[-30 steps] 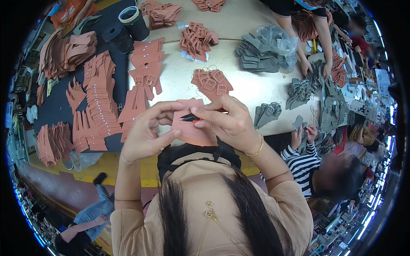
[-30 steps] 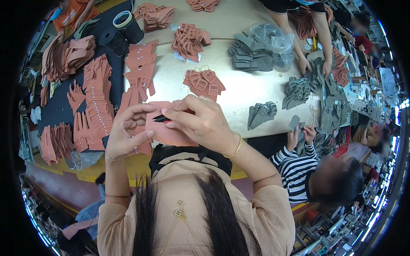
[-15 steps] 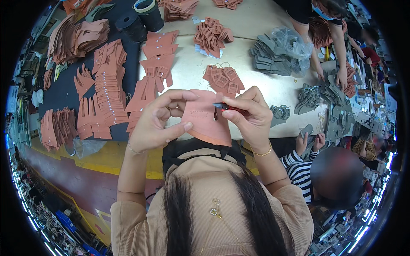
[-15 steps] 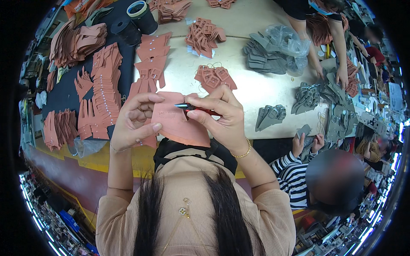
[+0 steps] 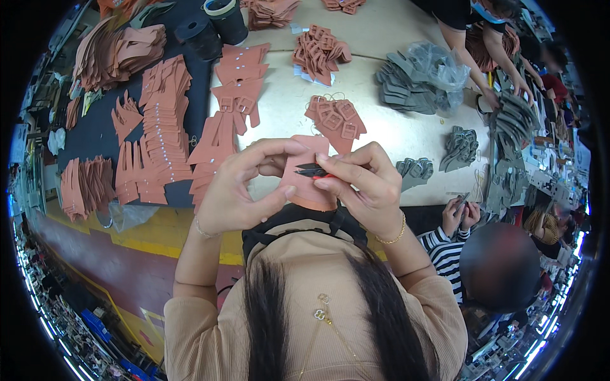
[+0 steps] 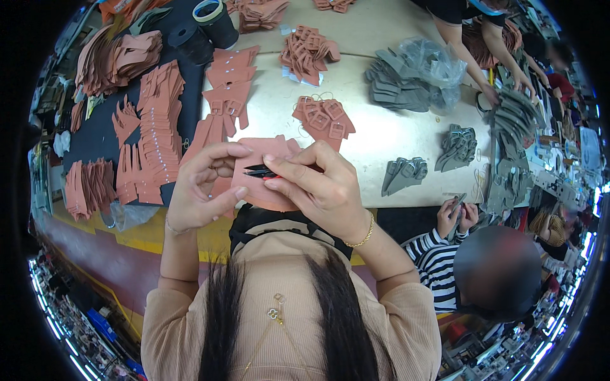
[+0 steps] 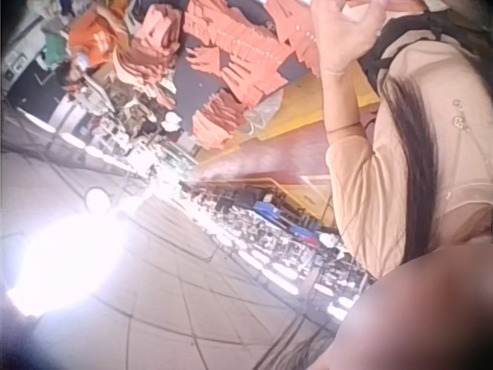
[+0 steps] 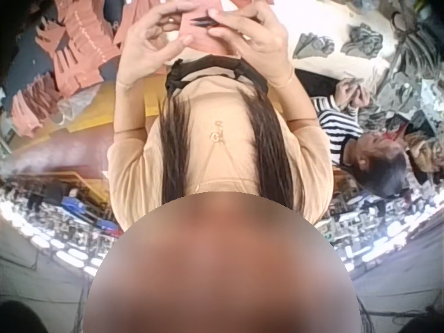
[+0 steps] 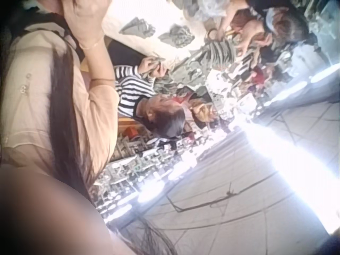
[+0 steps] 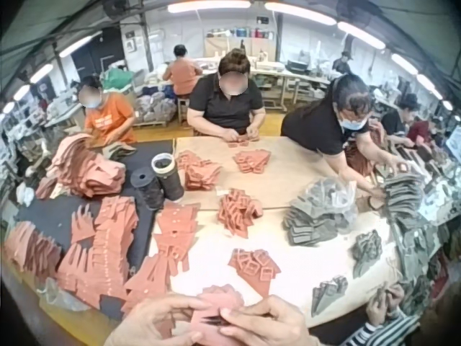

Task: The person uses red-handled scissors to trim the edges of pink leather pieces at a worktable. They repeatedly pick up pieces, cut along the edges, and place the trimmed pieces into a growing stack. Another worker is visible across the table handling similar materials.

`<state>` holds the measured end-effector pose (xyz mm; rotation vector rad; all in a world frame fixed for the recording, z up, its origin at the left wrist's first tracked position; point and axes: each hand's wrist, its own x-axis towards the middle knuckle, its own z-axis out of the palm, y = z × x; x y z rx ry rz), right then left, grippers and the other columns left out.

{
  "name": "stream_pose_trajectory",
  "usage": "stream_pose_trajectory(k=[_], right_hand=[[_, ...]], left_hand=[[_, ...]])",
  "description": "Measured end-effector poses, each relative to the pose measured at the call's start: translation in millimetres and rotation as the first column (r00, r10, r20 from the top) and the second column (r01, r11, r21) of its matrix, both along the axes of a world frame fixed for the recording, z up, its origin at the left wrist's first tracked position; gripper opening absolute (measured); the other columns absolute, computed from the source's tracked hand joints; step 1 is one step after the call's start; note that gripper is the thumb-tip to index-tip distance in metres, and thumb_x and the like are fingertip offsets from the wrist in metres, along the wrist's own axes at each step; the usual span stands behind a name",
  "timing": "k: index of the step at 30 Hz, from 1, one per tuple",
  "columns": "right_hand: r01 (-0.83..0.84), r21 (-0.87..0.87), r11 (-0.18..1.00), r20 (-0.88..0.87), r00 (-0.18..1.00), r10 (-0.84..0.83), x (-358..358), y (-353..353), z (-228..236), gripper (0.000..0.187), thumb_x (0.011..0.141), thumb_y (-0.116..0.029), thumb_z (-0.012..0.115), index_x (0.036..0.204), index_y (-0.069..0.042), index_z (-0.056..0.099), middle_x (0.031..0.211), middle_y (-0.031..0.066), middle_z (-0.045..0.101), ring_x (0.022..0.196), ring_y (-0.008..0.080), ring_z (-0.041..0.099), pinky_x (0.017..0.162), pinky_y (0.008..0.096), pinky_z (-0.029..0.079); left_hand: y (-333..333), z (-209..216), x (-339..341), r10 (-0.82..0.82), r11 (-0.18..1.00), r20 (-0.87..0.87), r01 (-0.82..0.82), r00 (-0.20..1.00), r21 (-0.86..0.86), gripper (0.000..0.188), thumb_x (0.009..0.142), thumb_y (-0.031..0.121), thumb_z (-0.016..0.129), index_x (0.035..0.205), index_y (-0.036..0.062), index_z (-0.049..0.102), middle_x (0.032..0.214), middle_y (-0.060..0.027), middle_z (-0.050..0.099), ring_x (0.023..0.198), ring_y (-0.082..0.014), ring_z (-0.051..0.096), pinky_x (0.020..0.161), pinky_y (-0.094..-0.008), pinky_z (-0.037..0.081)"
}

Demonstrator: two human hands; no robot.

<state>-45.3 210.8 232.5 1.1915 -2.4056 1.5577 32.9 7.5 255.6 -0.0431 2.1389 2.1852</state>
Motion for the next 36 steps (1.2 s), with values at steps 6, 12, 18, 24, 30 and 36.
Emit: stream_pose_trajectory(k=[6,12,18,24,30,36], right_hand=[[-0.025,-0.015,1.000,-0.001,1.000,0.025,-1.3,-0.5,-0.2,0.038,0.064,-0.009,0.082,0.101,-0.008,0.074,0.078,0.0040,0.059,0.068,0.0134,0.057,0.058,0.0235,0.046],[-0.035,-0.088,0.996,0.035,0.999,0.038,-3.3,-0.9,-2.1,0.035,0.067,-0.008,0.081,0.101,-0.008,0.073,0.076,0.0034,0.055,0.064,0.0134,0.055,0.055,0.0258,0.045],[0.000,-0.050,0.999,0.028,1.000,0.001,0.5,-1.5,-3.3,0.040,0.063,-0.008,0.083,0.101,-0.009,0.074,0.076,0.0042,0.060,0.069,0.0140,0.057,0.061,0.0238,0.046],[0.089,-0.231,0.969,0.250,0.968,-0.030,-4.8,5.7,-13.6,0.031,0.073,-0.007,0.079,0.103,-0.004,0.071,0.085,0.0035,0.056,0.075,0.0104,0.056,0.063,0.0222,0.047],[0.183,-0.318,0.930,0.568,0.823,0.032,-6.7,3.8,-26.3,0.040,0.079,-0.010,0.076,0.115,0.001,0.059,0.105,0.0044,0.048,0.083,0.0089,0.057,0.070,0.0194,0.049],[0.166,-0.285,0.944,0.919,0.327,0.220,-2.0,-6.7,-25.2,0.026,0.087,-0.020,0.071,0.100,0.000,0.061,0.076,-0.0008,0.053,0.057,0.0028,0.047,0.049,0.0182,0.036]], left_hand=[[-1.0,-0.1,-0.5,-0.002,0.999,-0.023,0.001,1.000,-0.041,0.049,0.075,0.000,0.069,0.121,-0.0049,0.052,0.113,-0.0116,0.060,0.101,-0.0162,0.061,0.089,-0.0278,0.049],[-3.9,-0.1,-1.2,-0.040,0.999,0.007,0.039,0.999,0.010,0.051,0.075,0.002,0.071,0.122,-0.0047,0.052,0.116,-0.0117,0.060,0.103,-0.0161,0.060,0.090,-0.0285,0.048],[-3.4,-1.8,-1.4,-0.029,0.999,-0.031,0.028,0.999,-0.031,0.051,0.075,0.003,0.071,0.122,-0.0046,0.053,0.118,-0.0118,0.059,0.102,-0.0155,0.060,0.090,-0.0279,0.047],[-5.3,-16.4,1.5,0.003,0.983,-0.091,0.014,0.996,0.185,0.047,0.081,0.004,0.062,0.125,-0.0018,0.046,0.120,-0.0126,0.053,0.108,-0.0164,0.055,0.093,-0.0332,0.045],[-2.8,-35.2,-4.7,0.211,0.743,0.092,-0.221,0.973,0.631,0.054,0.076,0.007,0.058,0.126,0.0049,0.037,0.121,-0.0157,0.048,0.112,-0.0260,0.054,0.098,-0.0401,0.045],[4.5,-38.3,-10.0,0.251,0.659,0.143,-0.277,0.957,0.699,0.056,0.079,0.008,0.054,0.131,0.0035,0.035,0.126,-0.0207,0.047,0.123,-0.0344,0.048,0.102,-0.0462,0.043]])
